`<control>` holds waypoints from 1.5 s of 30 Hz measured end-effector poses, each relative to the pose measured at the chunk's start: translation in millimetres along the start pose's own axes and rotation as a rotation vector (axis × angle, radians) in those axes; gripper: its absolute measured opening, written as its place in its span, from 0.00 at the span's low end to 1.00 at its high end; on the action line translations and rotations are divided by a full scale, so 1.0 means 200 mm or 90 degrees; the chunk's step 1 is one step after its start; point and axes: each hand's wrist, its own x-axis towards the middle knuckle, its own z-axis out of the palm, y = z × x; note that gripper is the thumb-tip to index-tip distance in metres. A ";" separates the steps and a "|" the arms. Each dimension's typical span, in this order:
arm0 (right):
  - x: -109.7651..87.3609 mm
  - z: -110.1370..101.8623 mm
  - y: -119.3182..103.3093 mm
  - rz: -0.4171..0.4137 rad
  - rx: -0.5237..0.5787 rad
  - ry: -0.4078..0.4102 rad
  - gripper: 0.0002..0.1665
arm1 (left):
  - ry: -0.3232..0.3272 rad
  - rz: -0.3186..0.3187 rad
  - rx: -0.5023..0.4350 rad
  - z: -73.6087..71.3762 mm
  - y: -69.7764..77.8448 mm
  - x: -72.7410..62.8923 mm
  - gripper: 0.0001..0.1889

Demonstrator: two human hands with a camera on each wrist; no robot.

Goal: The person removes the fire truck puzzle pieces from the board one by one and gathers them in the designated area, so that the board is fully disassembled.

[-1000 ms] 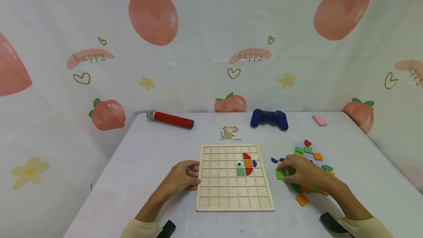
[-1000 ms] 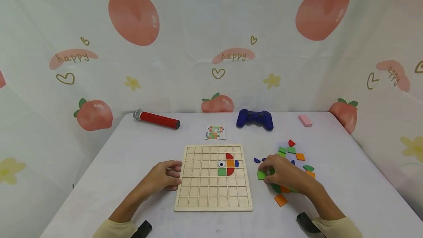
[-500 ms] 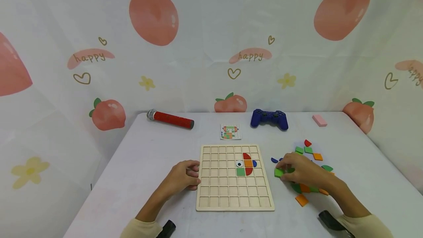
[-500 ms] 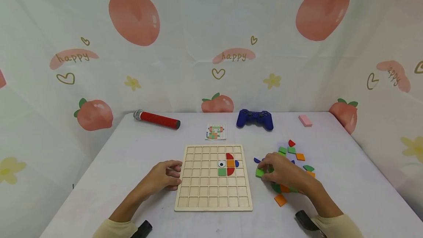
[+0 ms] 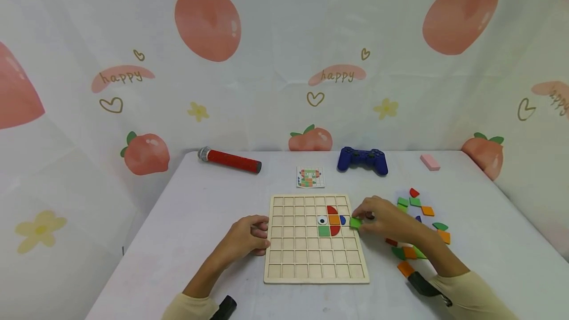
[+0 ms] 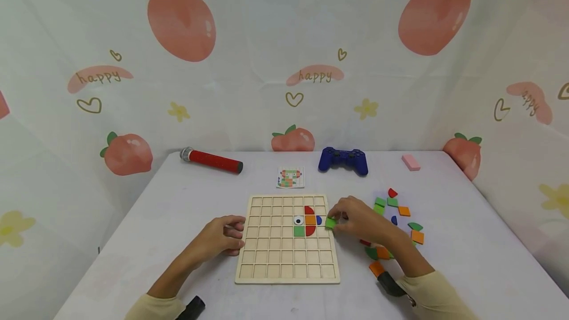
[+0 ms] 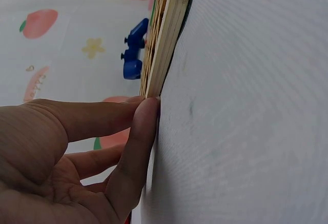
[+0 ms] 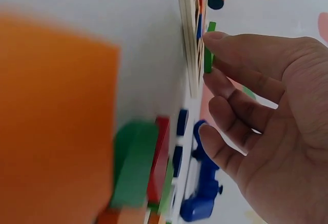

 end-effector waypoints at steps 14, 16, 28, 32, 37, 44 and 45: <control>0.20 0.06 -0.09 -0.033 0.027 -0.006 0.15 | 0.005 -0.002 0.004 0.00 0.00 0.00 0.33; 0.22 0.08 -0.10 -0.032 0.038 -0.007 0.15 | 0.005 -0.002 0.005 0.00 0.00 0.00 0.33; 0.32 0.13 -0.14 -0.046 0.032 -0.003 0.13 | 0.001 -0.009 0.007 0.01 0.00 0.00 0.33; 0.32 0.14 -0.15 -0.055 0.034 0.006 0.13 | -0.002 -0.009 0.004 0.01 0.01 0.00 0.33; 0.35 0.13 -0.15 -0.051 0.043 0.002 0.13 | 0.002 -0.009 0.003 0.00 0.01 -0.01 0.34; 0.36 0.13 -0.16 -0.042 0.036 -0.003 0.14 | 0.004 -0.017 0.000 0.00 0.01 0.00 0.33; 0.36 0.13 -0.16 -0.041 0.034 -0.002 0.14 | 0.003 -0.017 0.000 0.00 0.01 0.00 0.33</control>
